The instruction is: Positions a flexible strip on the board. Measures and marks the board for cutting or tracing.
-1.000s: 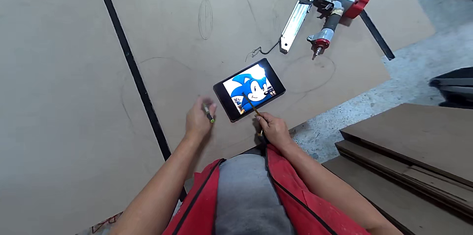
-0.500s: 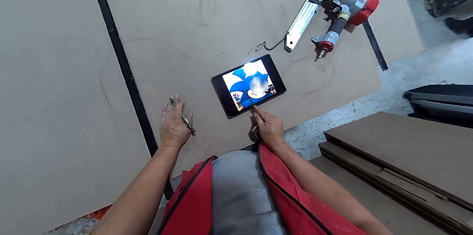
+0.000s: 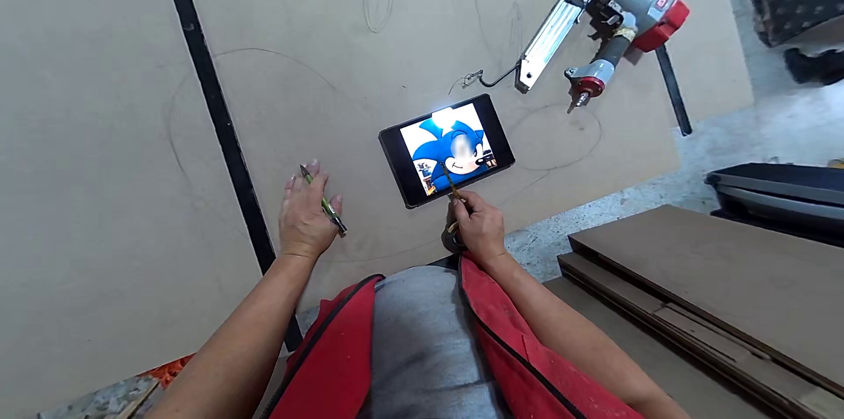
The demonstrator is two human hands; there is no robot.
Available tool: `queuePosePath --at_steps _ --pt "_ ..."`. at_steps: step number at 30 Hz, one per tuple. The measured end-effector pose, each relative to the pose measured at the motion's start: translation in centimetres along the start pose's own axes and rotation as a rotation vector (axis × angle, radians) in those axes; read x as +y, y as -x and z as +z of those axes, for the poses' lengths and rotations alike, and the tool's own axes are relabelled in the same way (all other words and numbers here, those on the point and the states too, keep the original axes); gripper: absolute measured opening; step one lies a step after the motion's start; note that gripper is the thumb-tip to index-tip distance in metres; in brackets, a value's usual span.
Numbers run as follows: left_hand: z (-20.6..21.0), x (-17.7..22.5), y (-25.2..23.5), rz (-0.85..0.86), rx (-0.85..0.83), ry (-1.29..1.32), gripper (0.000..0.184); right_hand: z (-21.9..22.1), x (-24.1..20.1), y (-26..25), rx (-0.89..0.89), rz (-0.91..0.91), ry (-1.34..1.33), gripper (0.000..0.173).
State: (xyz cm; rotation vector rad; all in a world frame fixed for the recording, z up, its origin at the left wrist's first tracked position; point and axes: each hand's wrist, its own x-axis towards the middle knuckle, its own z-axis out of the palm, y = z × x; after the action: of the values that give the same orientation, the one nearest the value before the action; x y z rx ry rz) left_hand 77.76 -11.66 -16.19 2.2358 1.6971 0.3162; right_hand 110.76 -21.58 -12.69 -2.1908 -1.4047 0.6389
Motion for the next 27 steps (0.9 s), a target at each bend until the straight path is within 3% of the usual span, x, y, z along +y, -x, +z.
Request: queuePosePath --at_steps 27 --pt "0.06 -0.07 -0.03 0.021 0.019 0.012 0.056 0.39 -0.19 -0.35 -0.018 -0.001 0.061 0.025"
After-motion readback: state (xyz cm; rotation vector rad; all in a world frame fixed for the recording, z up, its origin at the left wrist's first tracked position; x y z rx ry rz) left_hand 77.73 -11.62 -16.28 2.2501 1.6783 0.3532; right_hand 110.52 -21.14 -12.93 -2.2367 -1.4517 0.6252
